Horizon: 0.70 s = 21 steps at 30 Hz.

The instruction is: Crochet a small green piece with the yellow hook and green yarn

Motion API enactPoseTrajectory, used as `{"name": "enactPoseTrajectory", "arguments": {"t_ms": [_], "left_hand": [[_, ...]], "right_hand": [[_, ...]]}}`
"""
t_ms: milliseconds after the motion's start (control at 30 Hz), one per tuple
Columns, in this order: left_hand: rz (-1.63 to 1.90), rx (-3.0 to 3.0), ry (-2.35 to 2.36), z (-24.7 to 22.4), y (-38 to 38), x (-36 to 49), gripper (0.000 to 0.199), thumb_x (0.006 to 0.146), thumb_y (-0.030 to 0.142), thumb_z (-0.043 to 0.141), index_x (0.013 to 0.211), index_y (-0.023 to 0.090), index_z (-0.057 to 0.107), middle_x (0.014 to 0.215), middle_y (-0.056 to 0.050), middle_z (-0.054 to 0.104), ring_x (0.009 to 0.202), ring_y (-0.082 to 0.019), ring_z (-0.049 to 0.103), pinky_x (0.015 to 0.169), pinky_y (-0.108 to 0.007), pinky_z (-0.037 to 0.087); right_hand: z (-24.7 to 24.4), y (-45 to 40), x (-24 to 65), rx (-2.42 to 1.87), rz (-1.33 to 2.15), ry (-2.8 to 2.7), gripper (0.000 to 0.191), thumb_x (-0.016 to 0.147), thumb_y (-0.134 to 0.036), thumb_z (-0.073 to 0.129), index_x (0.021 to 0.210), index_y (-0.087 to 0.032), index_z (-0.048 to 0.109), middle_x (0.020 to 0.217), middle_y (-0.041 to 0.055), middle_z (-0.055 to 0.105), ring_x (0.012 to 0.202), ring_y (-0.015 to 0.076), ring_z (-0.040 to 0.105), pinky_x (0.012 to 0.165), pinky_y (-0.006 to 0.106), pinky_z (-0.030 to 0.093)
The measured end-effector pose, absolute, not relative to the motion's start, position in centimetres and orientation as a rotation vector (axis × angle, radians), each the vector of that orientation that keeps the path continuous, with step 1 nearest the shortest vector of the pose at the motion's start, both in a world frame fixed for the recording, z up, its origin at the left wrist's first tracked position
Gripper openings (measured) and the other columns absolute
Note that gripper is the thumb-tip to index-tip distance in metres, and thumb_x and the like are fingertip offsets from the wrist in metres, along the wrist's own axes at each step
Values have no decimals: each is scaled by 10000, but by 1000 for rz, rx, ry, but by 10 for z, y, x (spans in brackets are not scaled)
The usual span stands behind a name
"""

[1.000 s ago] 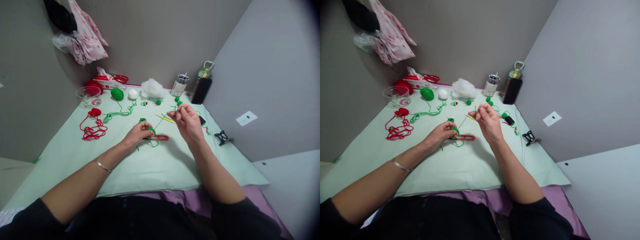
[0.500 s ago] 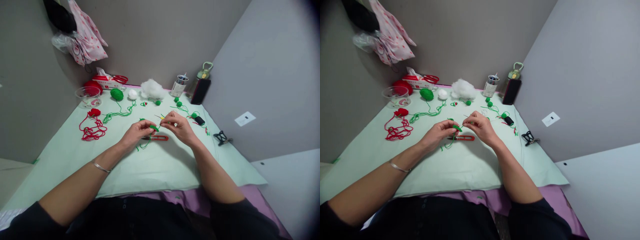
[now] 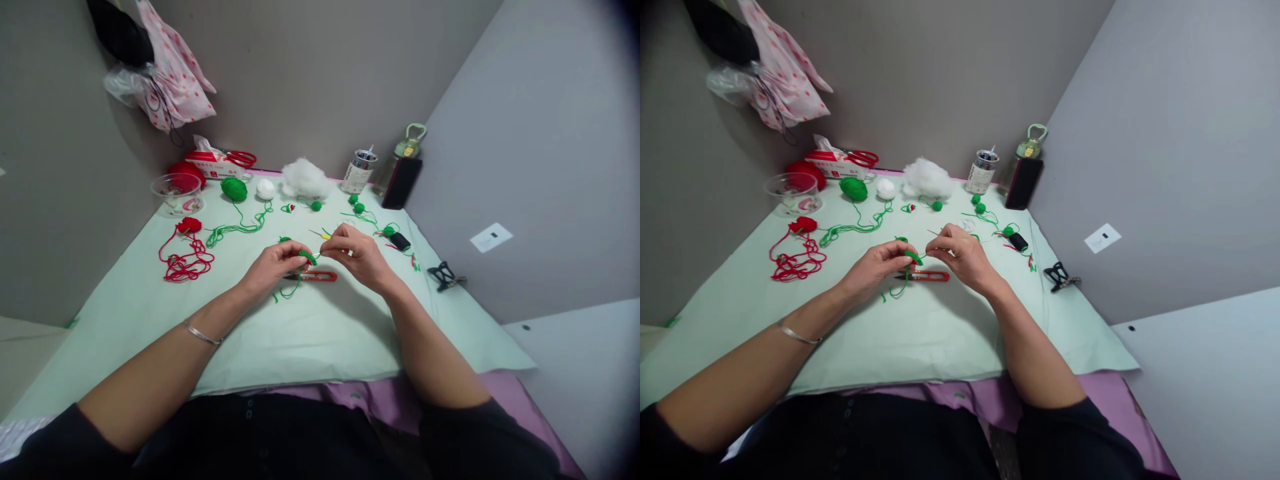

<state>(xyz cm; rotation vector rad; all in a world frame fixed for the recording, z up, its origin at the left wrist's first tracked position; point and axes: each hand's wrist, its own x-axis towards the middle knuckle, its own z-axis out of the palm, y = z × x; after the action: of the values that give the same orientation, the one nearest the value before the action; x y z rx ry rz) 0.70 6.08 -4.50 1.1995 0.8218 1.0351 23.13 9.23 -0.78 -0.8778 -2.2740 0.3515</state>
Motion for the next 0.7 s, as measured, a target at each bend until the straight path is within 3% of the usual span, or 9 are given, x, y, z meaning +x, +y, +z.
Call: {"name": "enactPoseTrajectory", "arguments": {"t_ms": [467, 700], "left_hand": [[975, 1188, 796, -46, 62, 6, 244, 838, 381, 750, 983, 188, 715, 864, -31, 701, 816, -181, 641, 790, -309, 472], [948, 1195, 785, -46, 62, 5, 236, 831, 373, 752, 978, 190, 725, 851, -25, 706, 786, -172, 628, 778, -305, 468]], "right_hand": [[-10, 90, 226, -888, 461, -2263, 108, 946, -216, 654, 916, -238, 755, 862, 32, 602, 767, 159, 572, 698, 300, 439], [-14, 92, 224, -1018, 493, -2203, 102, 913, -299, 711, 865, -218, 750, 826, 20, 606, 684, 136, 526, 668, 286, 423]]}}
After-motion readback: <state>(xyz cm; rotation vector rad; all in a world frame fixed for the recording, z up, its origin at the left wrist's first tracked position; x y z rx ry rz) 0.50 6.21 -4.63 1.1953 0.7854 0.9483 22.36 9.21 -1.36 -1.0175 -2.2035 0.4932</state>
